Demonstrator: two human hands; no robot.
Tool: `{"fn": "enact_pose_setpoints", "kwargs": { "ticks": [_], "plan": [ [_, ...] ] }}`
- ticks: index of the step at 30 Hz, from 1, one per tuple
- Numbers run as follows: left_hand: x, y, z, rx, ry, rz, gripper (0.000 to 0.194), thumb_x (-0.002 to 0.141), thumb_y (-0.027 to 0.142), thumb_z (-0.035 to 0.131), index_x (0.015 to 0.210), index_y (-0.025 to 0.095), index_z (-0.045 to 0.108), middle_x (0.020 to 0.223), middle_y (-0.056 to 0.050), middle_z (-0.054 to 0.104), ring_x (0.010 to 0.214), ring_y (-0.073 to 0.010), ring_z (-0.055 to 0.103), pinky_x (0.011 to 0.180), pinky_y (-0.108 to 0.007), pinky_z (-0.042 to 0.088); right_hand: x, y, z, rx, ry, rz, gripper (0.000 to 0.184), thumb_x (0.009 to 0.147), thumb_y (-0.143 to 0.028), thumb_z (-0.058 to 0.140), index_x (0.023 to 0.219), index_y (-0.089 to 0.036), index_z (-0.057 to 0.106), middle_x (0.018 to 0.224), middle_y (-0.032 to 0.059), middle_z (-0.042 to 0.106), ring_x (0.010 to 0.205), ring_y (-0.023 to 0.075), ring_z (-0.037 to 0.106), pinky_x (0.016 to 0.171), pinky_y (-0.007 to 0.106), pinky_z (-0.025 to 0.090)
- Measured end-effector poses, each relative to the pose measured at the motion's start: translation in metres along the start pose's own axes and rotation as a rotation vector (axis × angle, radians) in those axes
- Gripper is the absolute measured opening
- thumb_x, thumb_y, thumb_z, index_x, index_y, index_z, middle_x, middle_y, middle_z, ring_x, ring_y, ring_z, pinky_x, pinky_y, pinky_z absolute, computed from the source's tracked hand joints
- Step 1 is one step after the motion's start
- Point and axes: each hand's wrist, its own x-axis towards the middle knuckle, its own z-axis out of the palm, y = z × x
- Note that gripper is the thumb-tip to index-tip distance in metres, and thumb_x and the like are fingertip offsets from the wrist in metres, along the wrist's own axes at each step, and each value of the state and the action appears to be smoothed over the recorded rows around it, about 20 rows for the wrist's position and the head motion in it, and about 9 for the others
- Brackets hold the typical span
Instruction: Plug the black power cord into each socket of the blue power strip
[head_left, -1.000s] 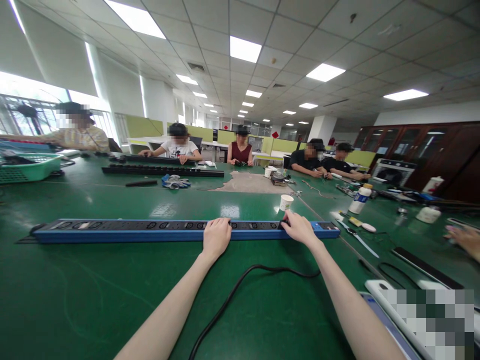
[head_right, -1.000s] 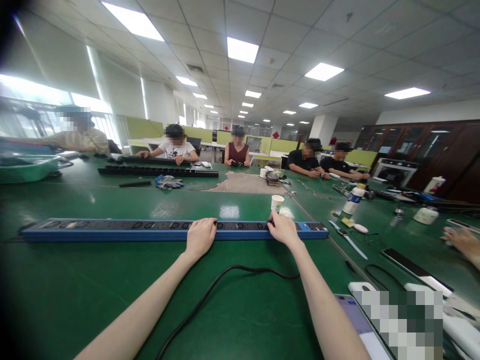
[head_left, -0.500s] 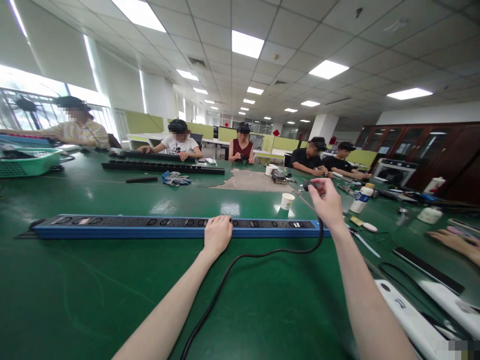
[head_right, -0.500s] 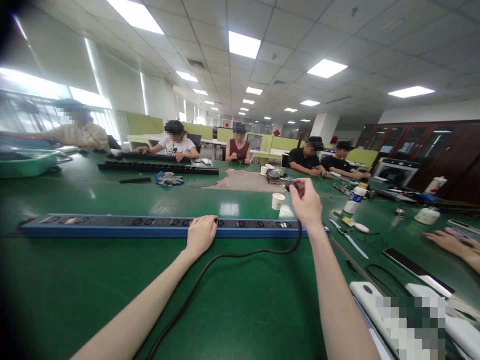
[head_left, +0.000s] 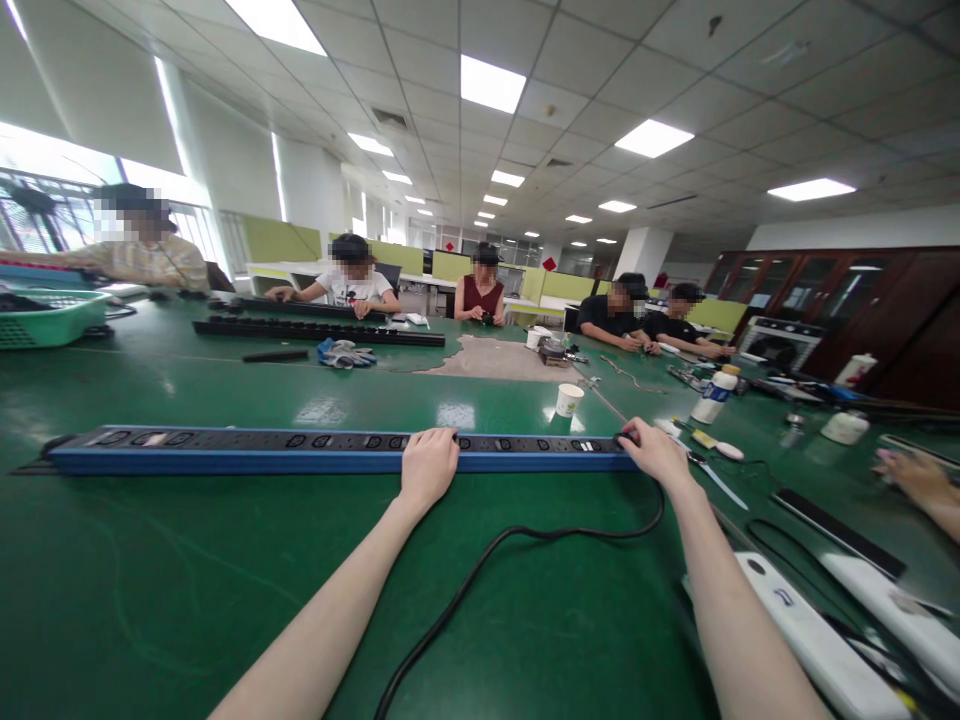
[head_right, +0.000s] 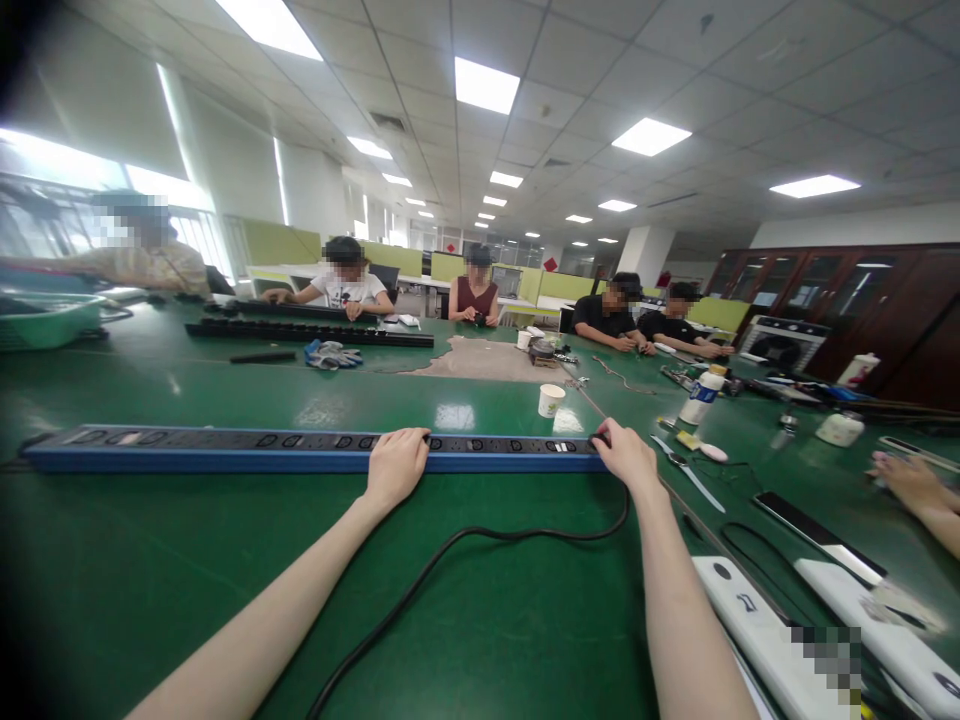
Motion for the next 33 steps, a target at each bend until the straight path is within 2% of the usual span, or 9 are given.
{"fn": "enact_pose_setpoints", "kwargs": {
  "ticks": [6, 11, 14, 18, 20, 25, 29, 33],
  "plan": [
    [0.0, 0.001, 0.0, 0.007, -0.002, -0.005, 0.032, 0.101, 0.02, 0.043, 0.115, 0.022, 0.072, 0.114, -0.009, 0.077, 0.113, -0.0262, 0.068, 0.103, -0.041, 0.044, -0.012, -0.017, -0.005, 0.143, 0.03, -0.049, 0.019, 0.091, -0.04, 0.063, 0.105, -0.029, 0.068, 0.088, 0.0016, 0.072, 0.081, 0.02, 0.065, 0.068, 0.028, 0.042],
    [0.0, 0.002, -0.002, 0.0, -0.001, -0.009, 0.032, 0.101, 0.02, 0.043, 0.115, 0.023, 0.072, 0.113, -0.009, 0.077, 0.113, -0.0265, 0.068, 0.103, -0.041, 0.044, -0.019, -0.031, -0.018, 0.11, 0.02, -0.021, 0.015, 0.088, -0.038, 0.067, 0.099, -0.028, 0.071, 0.084, 0.0013, 0.07, 0.084, 0.0209, 0.064, 0.074, 0.03, 0.045],
    [0.0, 0.003, -0.002, -0.009, 0.002, -0.016, 0.032, 0.1, 0.02, 0.044, 0.114, 0.023, 0.073, 0.114, -0.01, 0.077, 0.113, -0.0266, 0.068, 0.103, -0.042, 0.045, -0.017, -0.036, -0.016, 0.057, 0.029, -0.033, 0.015, 0.089, -0.036, 0.064, 0.098, -0.025, 0.071, 0.09, 0.0042, 0.07, 0.09, 0.022, 0.064, 0.077, 0.031, 0.047],
    [0.0, 0.004, -0.003, -0.004, -0.002, -0.021, 0.032, 0.1, 0.021, 0.044, 0.114, 0.023, 0.072, 0.114, -0.01, 0.077, 0.113, -0.0267, 0.068, 0.103, -0.042, 0.044, -0.011, -0.041, -0.003, -0.067, 0.043, 0.0, 0.016, 0.092, -0.028, 0.058, 0.101, -0.023, 0.07, 0.105, 0.0093, 0.07, 0.1, 0.0232, 0.065, 0.082, 0.033, 0.048],
    [0.0, 0.004, -0.003, 0.001, -0.004, -0.024, 0.032, 0.1, 0.021, 0.044, 0.114, 0.023, 0.072, 0.114, -0.01, 0.077, 0.114, -0.0268, 0.068, 0.104, -0.042, 0.044, -0.009, -0.04, 0.004, -0.099, 0.049, 0.038, 0.017, 0.092, -0.028, 0.057, 0.102, -0.023, 0.07, 0.11, 0.0102, 0.07, 0.101, 0.0236, 0.066, 0.081, 0.034, 0.049],
    [0.0, 0.005, -0.002, 0.014, 0.001, -0.033, 0.031, 0.1, 0.021, 0.044, 0.114, 0.023, 0.072, 0.113, -0.01, 0.077, 0.113, -0.027, 0.068, 0.103, -0.042, 0.044, -0.002, -0.023, 0.014, -0.042, 0.04, 0.085, 0.023, 0.09, -0.04, 0.062, 0.106, -0.028, 0.073, 0.11, 0.008, 0.074, 0.096, 0.0244, 0.069, 0.074, 0.034, 0.049],
    [-0.001, 0.006, -0.001, 0.012, 0.009, -0.038, 0.032, 0.101, 0.02, 0.043, 0.115, 0.023, 0.072, 0.113, -0.01, 0.077, 0.114, -0.0268, 0.068, 0.104, -0.042, 0.043, 0.002, -0.012, 0.016, 0.004, 0.027, 0.108, 0.026, 0.087, -0.044, 0.064, 0.106, -0.03, 0.075, 0.107, 0.0059, 0.076, 0.093, 0.0244, 0.07, 0.073, 0.033, 0.049],
    [-0.001, 0.006, 0.0, 0.006, 0.015, -0.04, 0.032, 0.1, 0.019, 0.044, 0.115, 0.022, 0.072, 0.113, -0.01, 0.077, 0.113, -0.0274, 0.068, 0.104, -0.043, 0.043, 0.003, -0.015, 0.012, 0.009, 0.034, 0.097, 0.023, 0.085, -0.044, 0.067, 0.101, -0.031, 0.076, 0.099, 0.0053, 0.077, 0.09, 0.0248, 0.071, 0.074, 0.034, 0.05]
  ]
}}
